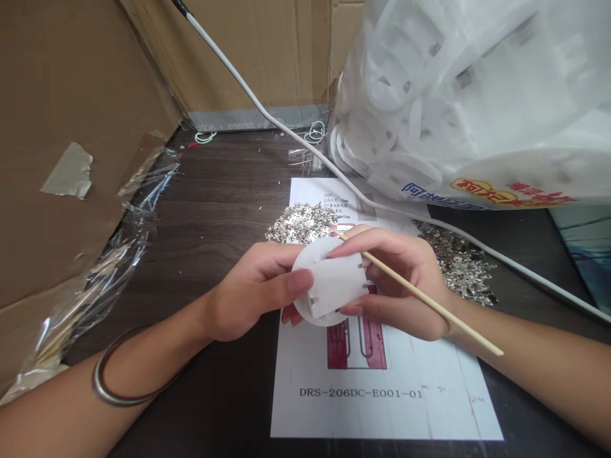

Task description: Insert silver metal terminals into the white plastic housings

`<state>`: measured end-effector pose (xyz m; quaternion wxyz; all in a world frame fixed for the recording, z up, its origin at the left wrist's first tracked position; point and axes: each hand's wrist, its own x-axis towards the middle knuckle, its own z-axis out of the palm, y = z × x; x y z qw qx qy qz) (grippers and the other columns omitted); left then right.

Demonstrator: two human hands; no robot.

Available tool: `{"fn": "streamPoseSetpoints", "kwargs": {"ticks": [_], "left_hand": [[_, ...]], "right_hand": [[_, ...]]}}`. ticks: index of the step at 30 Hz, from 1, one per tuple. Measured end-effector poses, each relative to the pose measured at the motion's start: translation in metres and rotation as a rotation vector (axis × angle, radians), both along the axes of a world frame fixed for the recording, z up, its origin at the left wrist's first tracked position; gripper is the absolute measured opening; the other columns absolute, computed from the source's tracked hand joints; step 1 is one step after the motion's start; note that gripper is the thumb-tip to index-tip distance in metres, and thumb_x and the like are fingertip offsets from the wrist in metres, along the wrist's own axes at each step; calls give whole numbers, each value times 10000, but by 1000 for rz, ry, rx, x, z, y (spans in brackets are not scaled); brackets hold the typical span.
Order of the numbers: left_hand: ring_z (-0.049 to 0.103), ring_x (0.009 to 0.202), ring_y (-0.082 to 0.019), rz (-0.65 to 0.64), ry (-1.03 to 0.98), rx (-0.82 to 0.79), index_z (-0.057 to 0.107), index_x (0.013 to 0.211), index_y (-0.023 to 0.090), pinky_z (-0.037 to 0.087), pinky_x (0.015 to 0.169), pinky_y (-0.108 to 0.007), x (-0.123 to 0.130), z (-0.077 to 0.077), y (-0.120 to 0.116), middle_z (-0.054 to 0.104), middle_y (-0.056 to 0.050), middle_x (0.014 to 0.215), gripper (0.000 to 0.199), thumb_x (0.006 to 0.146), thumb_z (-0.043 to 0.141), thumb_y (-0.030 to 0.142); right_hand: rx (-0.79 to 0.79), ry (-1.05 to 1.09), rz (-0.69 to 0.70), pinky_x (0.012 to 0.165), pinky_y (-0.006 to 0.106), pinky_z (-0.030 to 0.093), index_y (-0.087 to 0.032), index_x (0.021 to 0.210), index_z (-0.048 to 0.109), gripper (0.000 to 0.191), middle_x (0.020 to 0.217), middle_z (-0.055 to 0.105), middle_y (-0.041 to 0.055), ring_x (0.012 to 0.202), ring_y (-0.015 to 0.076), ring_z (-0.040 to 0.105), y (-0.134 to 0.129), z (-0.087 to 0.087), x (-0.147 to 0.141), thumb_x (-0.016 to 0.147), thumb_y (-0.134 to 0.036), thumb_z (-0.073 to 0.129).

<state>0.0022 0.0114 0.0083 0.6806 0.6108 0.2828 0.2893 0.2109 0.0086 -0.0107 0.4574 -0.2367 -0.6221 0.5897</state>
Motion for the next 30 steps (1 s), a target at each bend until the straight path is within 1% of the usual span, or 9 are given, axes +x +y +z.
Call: {"fn": "streamPoseSetpoints", "kwargs": {"ticks": [6, 10, 15, 20, 22, 25, 30], "left_hand": [[500, 481, -61, -11, -10, 10, 639, 783, 131, 418, 420, -140, 0, 0, 1, 550, 10, 596, 394, 921, 535, 485], [508, 473, -58, -36, 12, -3, 643, 781, 135, 409, 421, -135, -2, 0, 1, 559, 13, 590, 390, 920, 538, 484], [501, 421, -77, -119, 62, -13, 630, 661, 133, 389, 413, -167, -4, 2, 2, 552, 1, 486, 482, 928, 500, 511], [454, 383, -76, -144, 94, -8, 571, 557, 140, 347, 395, -186, -2, 1, 3, 517, 4, 417, 539, 937, 466, 509], [444, 377, -73, -143, 108, -6, 556, 542, 140, 335, 389, -185, -2, 0, 4, 511, 6, 409, 546, 942, 457, 498], [438, 374, -68, -148, 131, -4, 550, 537, 137, 329, 383, -180, -4, 0, 5, 507, 10, 405, 543, 943, 454, 484], [447, 366, -80, -162, 173, -10, 586, 563, 148, 333, 363, -189, -6, -1, 8, 525, 5, 412, 491, 931, 472, 453]], "right_hand": [[-11, 1, 4, 657, 269, 522, -203, 1005, 692, 392, 955, 626, 42, 835, 150, 613, 1, 1, -1, 658, -69, 818], [-19, 4, 17, 635, 262, 521, -205, 1012, 696, 399, 947, 623, 44, 822, 149, 614, 1, 1, 0, 656, -77, 823], [-45, 3, 51, 614, 254, 518, -187, 1007, 703, 403, 938, 626, 40, 761, 129, 614, 0, 1, 2, 647, -49, 821], [-54, 14, 46, 576, 236, 502, -184, 984, 711, 396, 909, 622, 36, 767, 130, 607, 0, 1, 1, 631, -44, 826], [-58, 8, 33, 600, 247, 511, -183, 971, 712, 385, 909, 624, 36, 786, 136, 613, 1, 1, 0, 630, -47, 827], [-45, -5, 11, 674, 286, 530, -176, 958, 711, 372, 913, 630, 37, 823, 148, 621, 1, 1, -1, 627, -51, 826], [48, -59, -16, 728, 331, 537, -182, 969, 701, 352, 911, 640, 44, 857, 173, 623, 1, 1, 1, 651, -79, 812]]}}
